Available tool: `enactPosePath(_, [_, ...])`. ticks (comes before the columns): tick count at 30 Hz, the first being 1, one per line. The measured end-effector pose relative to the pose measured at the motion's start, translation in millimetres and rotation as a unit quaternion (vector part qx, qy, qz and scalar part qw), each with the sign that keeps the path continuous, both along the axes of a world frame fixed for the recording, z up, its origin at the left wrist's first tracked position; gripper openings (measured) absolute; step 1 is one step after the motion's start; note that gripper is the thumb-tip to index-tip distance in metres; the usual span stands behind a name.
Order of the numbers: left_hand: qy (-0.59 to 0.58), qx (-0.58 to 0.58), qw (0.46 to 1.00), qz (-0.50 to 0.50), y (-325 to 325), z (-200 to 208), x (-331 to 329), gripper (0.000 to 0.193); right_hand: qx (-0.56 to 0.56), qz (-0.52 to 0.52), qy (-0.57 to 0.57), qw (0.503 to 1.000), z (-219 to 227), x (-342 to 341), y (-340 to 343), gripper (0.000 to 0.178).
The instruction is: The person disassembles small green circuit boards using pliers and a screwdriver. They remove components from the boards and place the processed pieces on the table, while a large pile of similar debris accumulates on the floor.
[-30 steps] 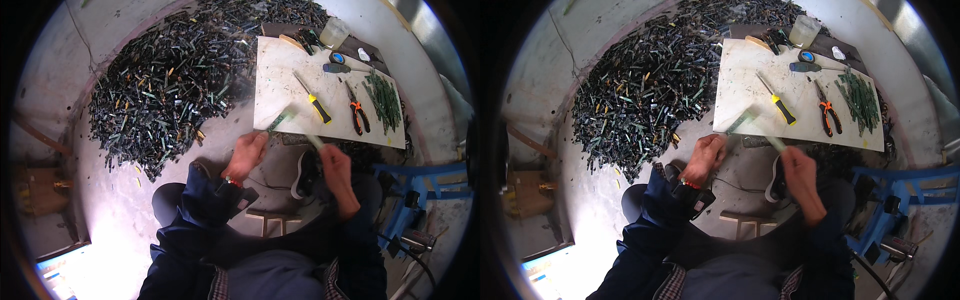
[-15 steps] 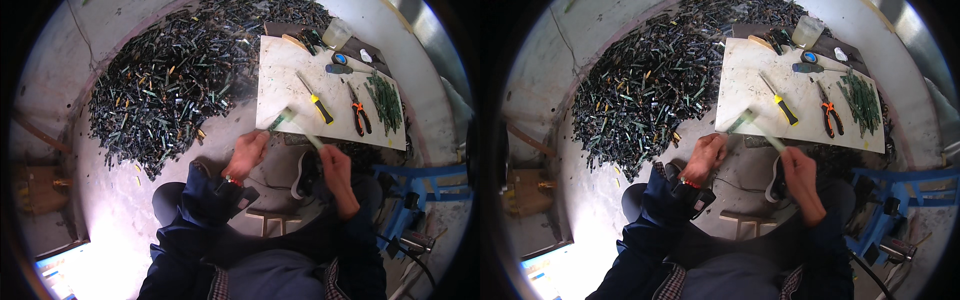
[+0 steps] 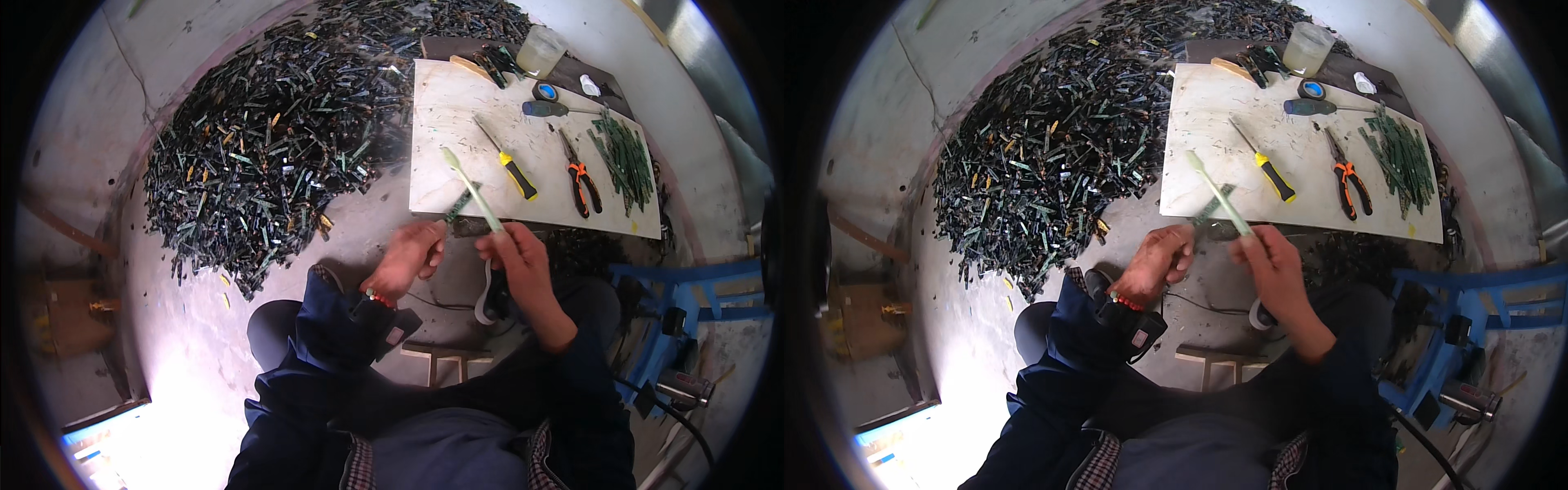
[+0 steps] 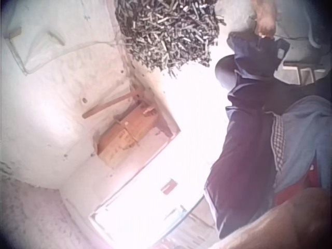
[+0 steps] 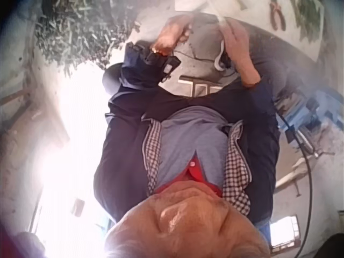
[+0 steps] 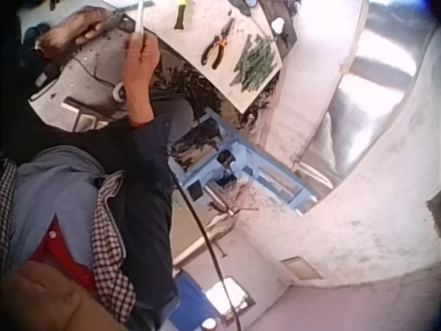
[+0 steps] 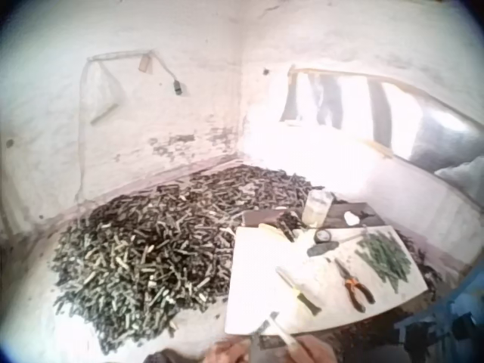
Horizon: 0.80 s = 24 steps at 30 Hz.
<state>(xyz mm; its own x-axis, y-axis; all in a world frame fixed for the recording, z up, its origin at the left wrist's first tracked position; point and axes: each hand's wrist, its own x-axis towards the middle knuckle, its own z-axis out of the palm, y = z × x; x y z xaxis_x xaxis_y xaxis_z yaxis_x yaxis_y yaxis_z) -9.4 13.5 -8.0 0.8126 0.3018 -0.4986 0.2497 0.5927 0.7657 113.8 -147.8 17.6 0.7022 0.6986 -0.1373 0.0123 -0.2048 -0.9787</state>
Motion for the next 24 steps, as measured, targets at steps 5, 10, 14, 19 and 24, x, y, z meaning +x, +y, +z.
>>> enactPosePath(5, [-0.015, 0.0, 0.993, -0.115, -17, 9, 6, 0.033, 0.033, 0.04, 0.016, 0.999, -9, -10, 19, 0.02])
enactPosePath(10, [-0.059, -0.008, 0.985, -0.164, -20, 12, 7, 0.035, 0.045, 0.01, -0.018, 0.999, 2, -16, 30, 0.019])
enactPosePath(14, [-0.053, 0.019, 0.982, -0.178, -13, 23, 6, 0.039, 0.033, 0.08, -0.038, 0.996, 16, 10, 22, 0.019])
enactPosePath(19, [-0.08, -0.012, 0.991, -0.103, 0, 11, 1, 0.049, 0.0, 0.212, 0.095, 0.973, 36, 28, 13, 0.021])
enactPosePath(24, [-0.041, 0.018, 0.994, -0.1, -3, 11, -1, 0.051, -0.023, 0.313, 0.13, 0.94, 33, 38, 14, 0.022])
